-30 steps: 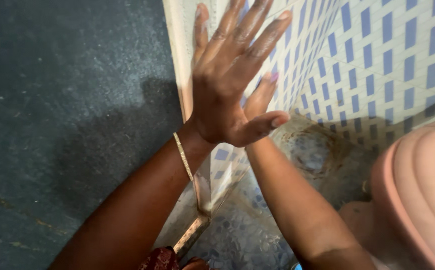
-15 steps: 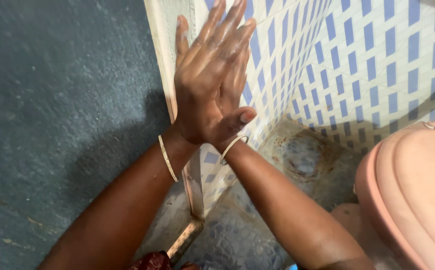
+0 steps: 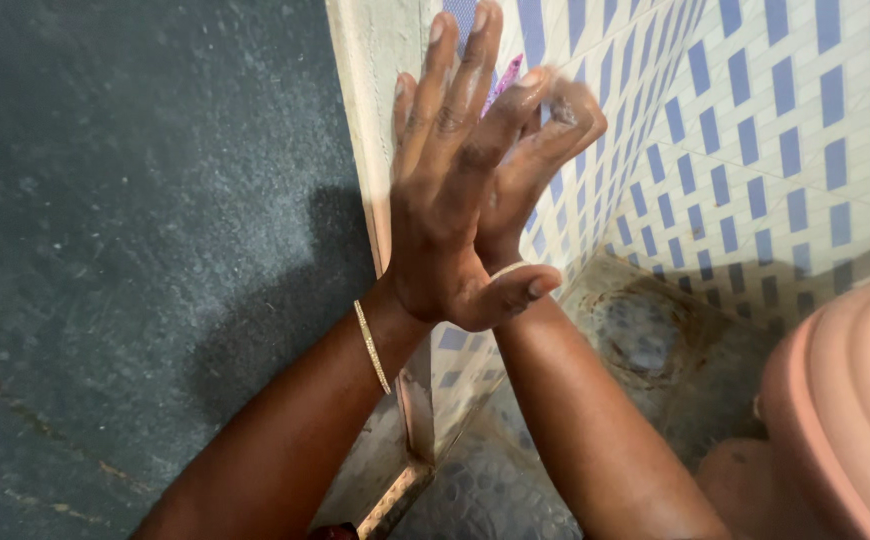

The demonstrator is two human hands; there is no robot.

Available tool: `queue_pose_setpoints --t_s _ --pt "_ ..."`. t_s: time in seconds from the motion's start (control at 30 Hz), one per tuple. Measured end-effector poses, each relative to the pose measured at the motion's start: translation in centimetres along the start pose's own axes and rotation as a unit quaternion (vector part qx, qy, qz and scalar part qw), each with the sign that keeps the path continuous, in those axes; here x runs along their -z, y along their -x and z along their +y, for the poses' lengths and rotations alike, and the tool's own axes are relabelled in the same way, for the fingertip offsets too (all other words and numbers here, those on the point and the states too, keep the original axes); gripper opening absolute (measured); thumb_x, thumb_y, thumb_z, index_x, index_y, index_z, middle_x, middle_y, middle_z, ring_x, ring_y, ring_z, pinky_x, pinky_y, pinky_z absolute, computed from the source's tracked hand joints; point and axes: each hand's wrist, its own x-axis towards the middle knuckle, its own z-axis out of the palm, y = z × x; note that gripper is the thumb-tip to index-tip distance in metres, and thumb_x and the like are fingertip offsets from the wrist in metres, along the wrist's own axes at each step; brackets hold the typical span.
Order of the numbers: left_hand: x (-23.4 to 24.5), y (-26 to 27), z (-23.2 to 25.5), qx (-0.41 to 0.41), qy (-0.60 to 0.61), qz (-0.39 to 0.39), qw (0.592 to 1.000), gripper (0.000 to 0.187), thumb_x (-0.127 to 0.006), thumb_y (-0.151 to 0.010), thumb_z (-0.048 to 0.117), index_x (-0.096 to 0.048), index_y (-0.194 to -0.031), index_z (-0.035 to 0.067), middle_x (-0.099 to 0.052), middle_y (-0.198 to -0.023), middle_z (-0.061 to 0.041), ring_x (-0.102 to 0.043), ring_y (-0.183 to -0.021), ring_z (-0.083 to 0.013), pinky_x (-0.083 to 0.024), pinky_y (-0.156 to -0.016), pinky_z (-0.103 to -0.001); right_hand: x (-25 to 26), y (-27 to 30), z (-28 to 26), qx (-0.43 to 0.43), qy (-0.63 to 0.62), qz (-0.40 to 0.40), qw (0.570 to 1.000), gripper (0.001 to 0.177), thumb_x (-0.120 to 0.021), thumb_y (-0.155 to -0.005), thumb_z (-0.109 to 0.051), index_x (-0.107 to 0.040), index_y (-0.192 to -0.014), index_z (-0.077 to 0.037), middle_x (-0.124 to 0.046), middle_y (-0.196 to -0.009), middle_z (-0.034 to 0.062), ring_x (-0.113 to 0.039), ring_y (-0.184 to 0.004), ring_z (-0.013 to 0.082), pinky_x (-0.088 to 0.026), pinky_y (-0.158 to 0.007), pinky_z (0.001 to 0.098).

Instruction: The person scrubs the tiled bathroom floor with a pink sponge, then moves to scrub the tiled wall near the toilet. The person uses a small metal container and a bucket are visible nearby.

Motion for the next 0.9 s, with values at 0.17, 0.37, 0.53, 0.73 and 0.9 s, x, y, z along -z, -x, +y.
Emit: queue_pose_setpoints --t_s 0.17,0.37,0.53,0.73,0.9 --pt "-0.2 0.1 -0.3 -0.008 0.002 0.008 1.0 0.09 -0.042 -0.092 0.083 -0.03 -0.162 0.028 -0.022 -0.169 -0.012 -0.015 -0.16 -0.0337 -0.009 -0.134 -0.055 -0.1 4.8 1.2 -0.039 0.027 0.001 0.999 0.067 -0.029 -0.114 -0.048 -0.015 -0.164 -0.006 -0.013 -0.17 0.0158 -0.015 -0.157 0.0266 -0.017 -0.132 0.0412" --pt "0.1 -0.4 0.3 -0.009 0.021 0.017 1.0 0.088 -0.043 -0.092 0.084 -0.029 -0.162 0.031 -0.021 -0.169 -0.015 -0.014 -0.161 -0.0332 -0.009 -0.134 -0.055 -1.1 9.5 -1.1 -0.062 0.029 -0.03 0.997 0.067 -0.029 -0.116 -0.048 -0.012 -0.166 -0.006 -0.01 -0.172 0.0162 -0.012 -0.159 0.0267 -0.015 -0.134 0.0411" --pt "0.4 -0.3 0.5 -0.001 0.026 0.017 1.0 0.087 -0.044 -0.093 0.083 -0.028 -0.16 0.031 -0.021 -0.17 -0.013 -0.012 -0.161 -0.0318 -0.008 -0.135 -0.053 -0.3 9.1 -4.0 -0.023 0.013 -0.056 0.998 0.068 -0.028 -0.117 -0.049 -0.011 -0.167 -0.006 -0.007 -0.174 0.0164 -0.009 -0.161 0.0268 -0.014 -0.136 0.0411" --pt "0.3 -0.3 0.4 -0.006 0.022 0.014 1.0 0.089 -0.043 -0.094 0.083 -0.027 -0.164 0.03 -0.02 -0.17 -0.011 -0.014 -0.161 -0.0305 -0.009 -0.136 -0.051 0.3 2.1 -6.1 0.065 0.022 -0.035 0.997 0.068 -0.028 -0.118 -0.049 -0.009 -0.168 -0.006 -0.004 -0.176 0.0168 -0.006 -0.163 0.027 -0.012 -0.138 0.0411" --pt "0.5 -0.3 0.3 -0.011 0.007 0.0 1.0 0.09 -0.043 -0.094 0.083 -0.028 -0.163 0.027 -0.018 -0.17 -0.01 -0.015 -0.161 -0.0316 -0.009 -0.135 -0.053 1.3 -1.5 -3.3 0.06 0.071 -0.003 0.996 0.069 -0.027 -0.119 -0.049 -0.007 -0.169 -0.006 -0.002 -0.178 0.0171 -0.003 -0.165 0.0271 -0.01 -0.14 0.041"
